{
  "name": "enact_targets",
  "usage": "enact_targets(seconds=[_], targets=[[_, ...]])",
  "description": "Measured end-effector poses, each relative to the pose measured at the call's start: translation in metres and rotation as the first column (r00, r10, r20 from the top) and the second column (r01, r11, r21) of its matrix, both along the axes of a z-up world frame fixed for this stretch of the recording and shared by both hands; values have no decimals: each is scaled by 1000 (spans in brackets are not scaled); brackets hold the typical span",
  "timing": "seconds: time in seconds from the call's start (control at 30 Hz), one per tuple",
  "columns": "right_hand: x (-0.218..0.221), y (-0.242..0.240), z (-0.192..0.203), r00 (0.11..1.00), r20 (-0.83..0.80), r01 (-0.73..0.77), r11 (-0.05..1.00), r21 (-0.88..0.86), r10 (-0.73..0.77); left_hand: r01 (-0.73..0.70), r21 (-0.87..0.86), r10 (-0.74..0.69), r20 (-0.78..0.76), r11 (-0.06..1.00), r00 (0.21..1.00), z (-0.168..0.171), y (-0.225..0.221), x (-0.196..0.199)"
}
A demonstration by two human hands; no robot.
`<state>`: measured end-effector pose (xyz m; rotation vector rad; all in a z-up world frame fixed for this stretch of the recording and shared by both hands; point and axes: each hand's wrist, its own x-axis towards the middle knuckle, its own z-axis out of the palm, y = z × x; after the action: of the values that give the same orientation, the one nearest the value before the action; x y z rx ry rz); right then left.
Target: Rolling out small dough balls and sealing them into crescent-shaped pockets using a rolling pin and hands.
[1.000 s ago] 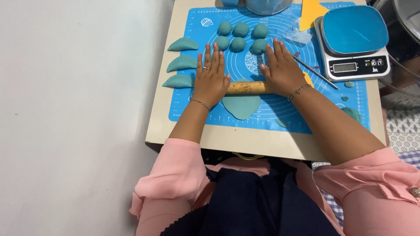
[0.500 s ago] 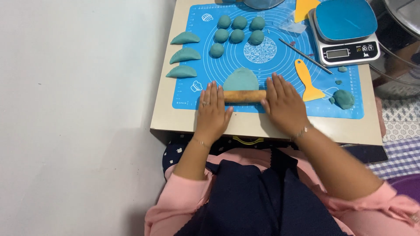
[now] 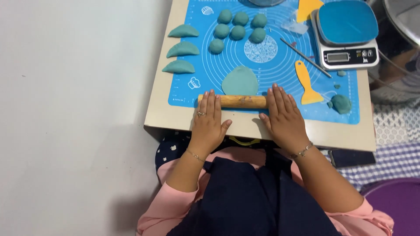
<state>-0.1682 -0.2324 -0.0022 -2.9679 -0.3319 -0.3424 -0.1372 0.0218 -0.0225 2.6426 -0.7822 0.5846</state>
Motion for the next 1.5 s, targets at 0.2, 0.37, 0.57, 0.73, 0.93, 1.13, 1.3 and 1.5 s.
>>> enact_targets(seconds=[0.2, 0.37, 0.57, 0.73, 0.93, 1.13, 1.3, 1.5], targets=[[20, -9, 4, 998, -60, 2, 1000, -29, -3, -5, -5, 5, -43, 1000, 999, 3, -6, 23], [49, -11, 24, 988, -153, 31, 999, -40, -37, 1, 21, 2, -135, 1000, 991, 14, -12, 60], [37, -17, 13, 1000, 27, 5, 985, -170, 0, -19, -47, 11, -163, 999, 987, 11, -13, 52], [-4, -19, 30, 964, 250, 88, 996, 26, -92, -18, -36, 9, -227, 999, 974, 11, -8, 32], [-35, -25, 42, 906, 210, 354, 929, 103, -369, 106, 90, -72, -322, 990, 944, 15, -7, 29], [-25, -9, 27, 865, 280, 410, 908, 82, -416, 84, 88, -45, -373, 993, 927, 22, -7, 27], [-14, 10, 38, 856, 265, 464, 886, -16, -444, 64, 59, -37, -377, 996, 926, 21, -7, 28], [10, 16, 32, 859, 313, 481, 846, -228, -404, 80, 44, -57, -391, 996, 919, 25, -5, 26]])
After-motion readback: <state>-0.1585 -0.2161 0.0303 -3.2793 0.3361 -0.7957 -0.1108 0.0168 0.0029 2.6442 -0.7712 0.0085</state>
